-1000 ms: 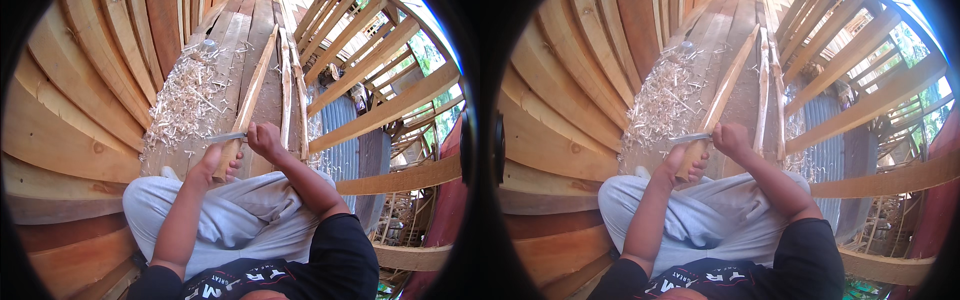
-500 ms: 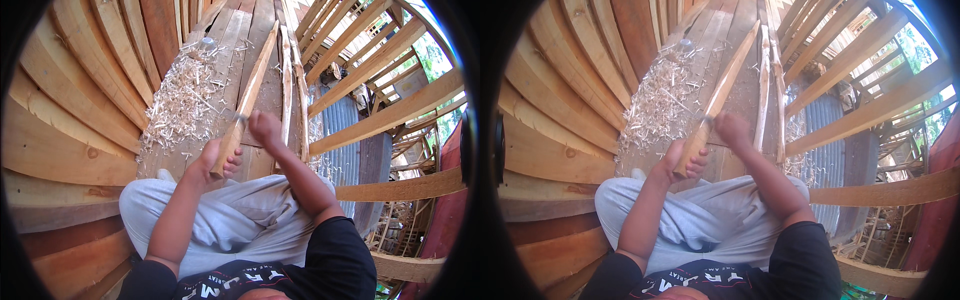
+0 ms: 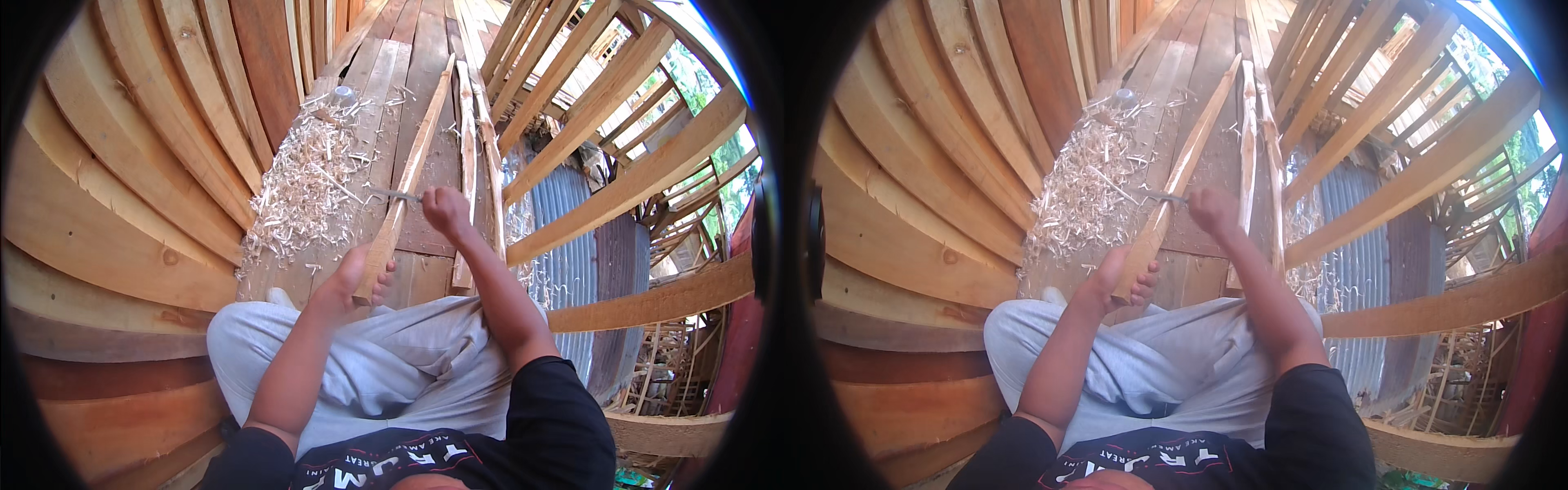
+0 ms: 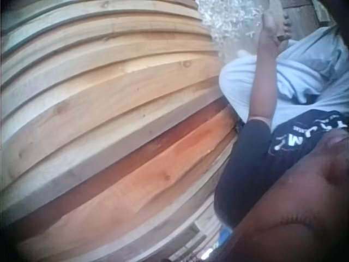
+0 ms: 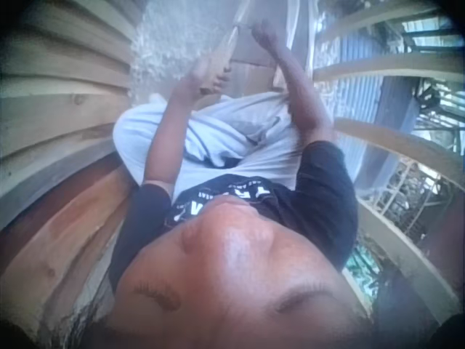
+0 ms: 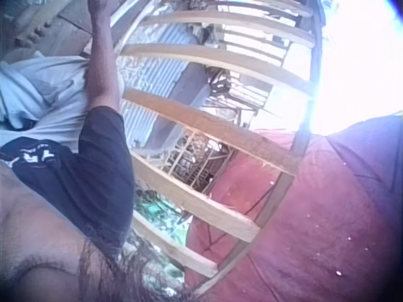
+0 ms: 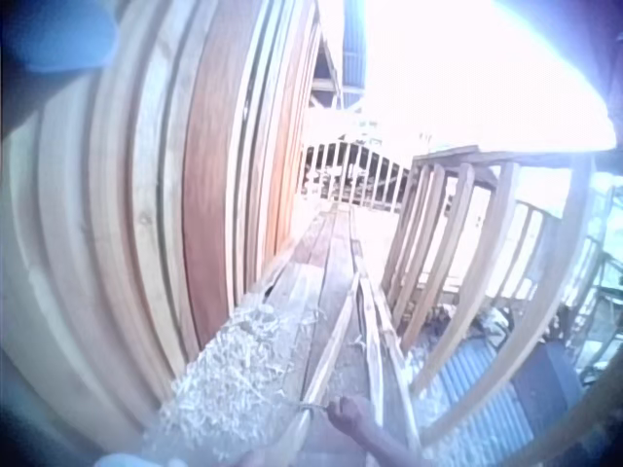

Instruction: The person sits cross-legged on a wooden floor and uses a chisel to shave and shape a long wooden stick. Wood shavings accumulate on the floor as the person repeatedly scrapes the stick's surface.

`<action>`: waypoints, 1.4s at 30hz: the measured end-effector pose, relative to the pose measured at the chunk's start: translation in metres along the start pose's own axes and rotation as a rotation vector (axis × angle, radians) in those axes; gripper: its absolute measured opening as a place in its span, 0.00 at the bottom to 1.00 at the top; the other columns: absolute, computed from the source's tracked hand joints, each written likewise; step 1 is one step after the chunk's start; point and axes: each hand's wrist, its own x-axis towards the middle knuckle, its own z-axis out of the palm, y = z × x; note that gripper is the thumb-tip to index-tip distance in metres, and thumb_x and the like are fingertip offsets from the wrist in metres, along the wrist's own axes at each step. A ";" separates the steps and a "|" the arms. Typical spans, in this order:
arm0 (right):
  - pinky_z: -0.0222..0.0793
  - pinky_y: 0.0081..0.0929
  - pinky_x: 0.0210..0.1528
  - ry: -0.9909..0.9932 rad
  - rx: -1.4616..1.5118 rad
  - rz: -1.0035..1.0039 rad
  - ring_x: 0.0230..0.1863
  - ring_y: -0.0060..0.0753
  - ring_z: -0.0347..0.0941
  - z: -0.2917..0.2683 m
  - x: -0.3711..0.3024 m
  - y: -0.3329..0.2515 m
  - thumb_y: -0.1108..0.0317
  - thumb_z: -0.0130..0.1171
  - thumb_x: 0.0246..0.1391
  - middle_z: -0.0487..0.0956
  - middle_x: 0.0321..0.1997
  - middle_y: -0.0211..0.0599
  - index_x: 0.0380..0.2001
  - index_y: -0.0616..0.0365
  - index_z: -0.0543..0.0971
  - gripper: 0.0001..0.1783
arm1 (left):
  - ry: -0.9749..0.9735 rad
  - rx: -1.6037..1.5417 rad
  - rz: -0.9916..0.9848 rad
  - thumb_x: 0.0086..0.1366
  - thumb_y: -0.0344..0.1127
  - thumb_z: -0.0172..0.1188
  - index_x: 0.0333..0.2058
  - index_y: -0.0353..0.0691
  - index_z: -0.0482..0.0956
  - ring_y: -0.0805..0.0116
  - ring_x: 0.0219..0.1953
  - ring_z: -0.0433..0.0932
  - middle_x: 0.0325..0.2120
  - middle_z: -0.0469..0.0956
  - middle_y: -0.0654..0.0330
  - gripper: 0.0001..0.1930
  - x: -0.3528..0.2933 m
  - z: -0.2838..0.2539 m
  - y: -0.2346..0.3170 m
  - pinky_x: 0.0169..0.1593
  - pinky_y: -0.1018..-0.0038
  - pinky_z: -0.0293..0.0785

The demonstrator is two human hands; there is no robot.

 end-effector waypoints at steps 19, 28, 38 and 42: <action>0.69 0.52 0.29 0.036 0.107 0.154 0.20 0.63 0.72 0.000 0.017 0.009 0.56 0.41 0.59 0.74 0.16 0.55 0.13 0.63 0.76 0.28 | 0.123 0.087 0.037 0.69 0.59 0.32 0.30 0.45 0.66 0.77 0.12 0.59 0.14 0.61 0.69 0.25 -0.016 0.021 -0.002 0.15 0.79 0.59; 0.68 0.48 0.26 0.071 0.082 0.098 0.17 0.53 0.71 0.012 0.030 0.018 0.54 0.37 0.63 0.70 0.10 0.49 0.10 0.61 0.74 0.32 | 0.133 0.107 0.063 0.69 0.60 0.33 0.31 0.44 0.66 0.77 0.12 0.60 0.15 0.61 0.68 0.25 -0.024 0.022 0.000 0.15 0.78 0.58; 0.69 0.53 0.36 0.014 0.073 0.137 0.27 0.64 0.73 0.010 0.027 0.019 0.55 0.35 0.63 0.77 0.22 0.59 0.16 0.64 0.77 0.31 | 0.202 0.146 0.054 0.69 0.61 0.33 0.31 0.45 0.67 0.76 0.12 0.60 0.15 0.62 0.69 0.26 -0.025 0.018 0.003 0.15 0.78 0.59; 0.69 0.53 0.32 -0.201 0.105 0.268 0.25 0.62 0.74 0.003 0.022 -0.021 0.56 0.39 0.60 0.77 0.21 0.55 0.18 0.61 0.77 0.26 | 0.257 0.204 0.090 0.69 0.61 0.33 0.31 0.45 0.68 0.76 0.12 0.60 0.15 0.63 0.69 0.26 -0.027 0.003 0.009 0.15 0.78 0.60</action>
